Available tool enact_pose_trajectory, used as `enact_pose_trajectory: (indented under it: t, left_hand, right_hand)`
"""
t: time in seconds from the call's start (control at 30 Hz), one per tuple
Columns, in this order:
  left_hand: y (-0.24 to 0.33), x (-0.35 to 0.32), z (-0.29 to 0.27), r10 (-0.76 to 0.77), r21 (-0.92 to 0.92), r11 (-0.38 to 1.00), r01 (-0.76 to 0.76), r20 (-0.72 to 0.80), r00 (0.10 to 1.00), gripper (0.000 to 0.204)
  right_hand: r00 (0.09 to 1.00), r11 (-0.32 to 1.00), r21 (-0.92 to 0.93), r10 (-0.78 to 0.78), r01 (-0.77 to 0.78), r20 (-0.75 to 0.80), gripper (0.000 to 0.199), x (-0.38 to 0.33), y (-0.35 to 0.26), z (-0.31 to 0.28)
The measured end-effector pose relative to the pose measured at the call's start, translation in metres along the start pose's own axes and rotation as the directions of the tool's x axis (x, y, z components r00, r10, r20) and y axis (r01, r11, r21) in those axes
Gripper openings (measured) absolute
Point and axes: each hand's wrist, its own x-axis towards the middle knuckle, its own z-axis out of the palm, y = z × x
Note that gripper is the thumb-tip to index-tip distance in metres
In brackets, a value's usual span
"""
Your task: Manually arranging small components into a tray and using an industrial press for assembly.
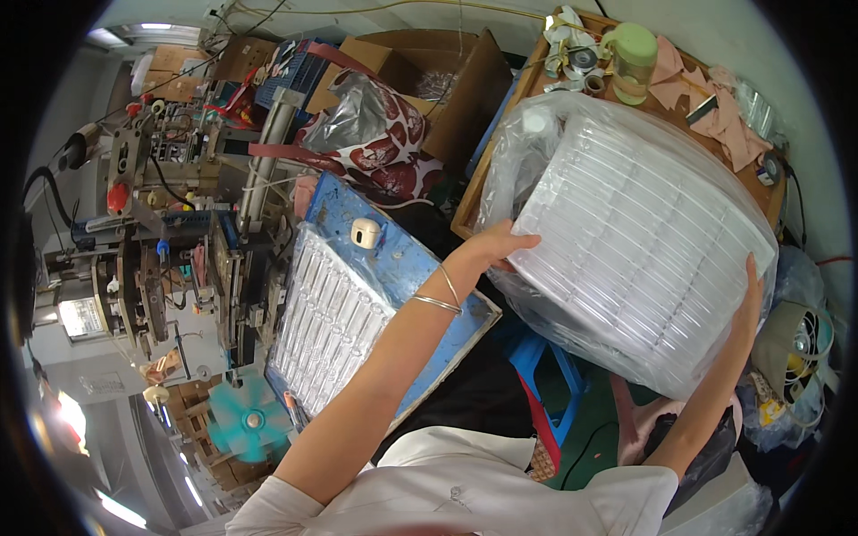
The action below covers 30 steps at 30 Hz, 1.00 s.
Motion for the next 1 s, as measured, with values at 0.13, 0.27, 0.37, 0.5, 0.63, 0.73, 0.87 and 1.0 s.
enact_pose_trajectory:
  t: [0.13,0.27,0.37,0.5,0.63,0.73,0.87,1.0]
  left_hand:
    - [0.003,-0.008,0.002,0.079,-0.077,0.994,-0.077,0.031,0.996,0.055]
    - [0.006,-0.021,0.008,0.107,-0.056,0.993,-0.108,-0.019,0.994,0.051]
    - [0.006,-0.029,0.004,0.117,-0.043,0.992,-0.117,0.001,0.993,0.051]
    - [0.003,-0.037,0.006,0.166,-0.11,0.981,-0.161,0.044,0.985,0.053]
    - [0.006,-0.054,0.004,0.268,-0.12,0.959,-0.258,0.072,0.961,0.052]
    - [0.011,-0.079,0.001,0.296,-0.131,0.949,-0.285,0.074,0.952,0.052]
    - [0.012,-0.11,-0.006,0.375,-0.137,0.92,-0.367,0.032,0.927,0.052]
    - [0.016,-0.156,-0.032,0.476,-0.176,0.866,-0.467,0.012,0.879,0.054]
  right_hand:
    - [0.998,0.998,-0.002,-0.065,0.065,-0.006,0.068,0.001,-0.005,-0.006]
    - [0.984,0.993,-0.077,-0.102,0.091,-0.148,0.063,-0.011,-0.016,0.002]
    - [0.974,0.973,-0.062,-0.223,0.22,-0.035,0.06,-0.011,-0.012,0.003]
    - [0.982,0.982,-0.036,-0.185,0.184,-0.047,0.057,-0.019,-0.019,-0.001]
    - [0.98,0.975,0.103,-0.199,0.196,0.021,0.054,-0.038,-0.038,-0.004]
    - [0.978,0.971,0.119,-0.208,0.205,0.014,0.053,-0.052,-0.062,-0.007]
    - [0.968,0.96,0.16,-0.243,0.231,0.063,0.052,-0.07,-0.1,-0.007]
    - [0.953,0.95,0.206,-0.267,0.234,0.147,0.051,-0.085,-0.138,0.006]
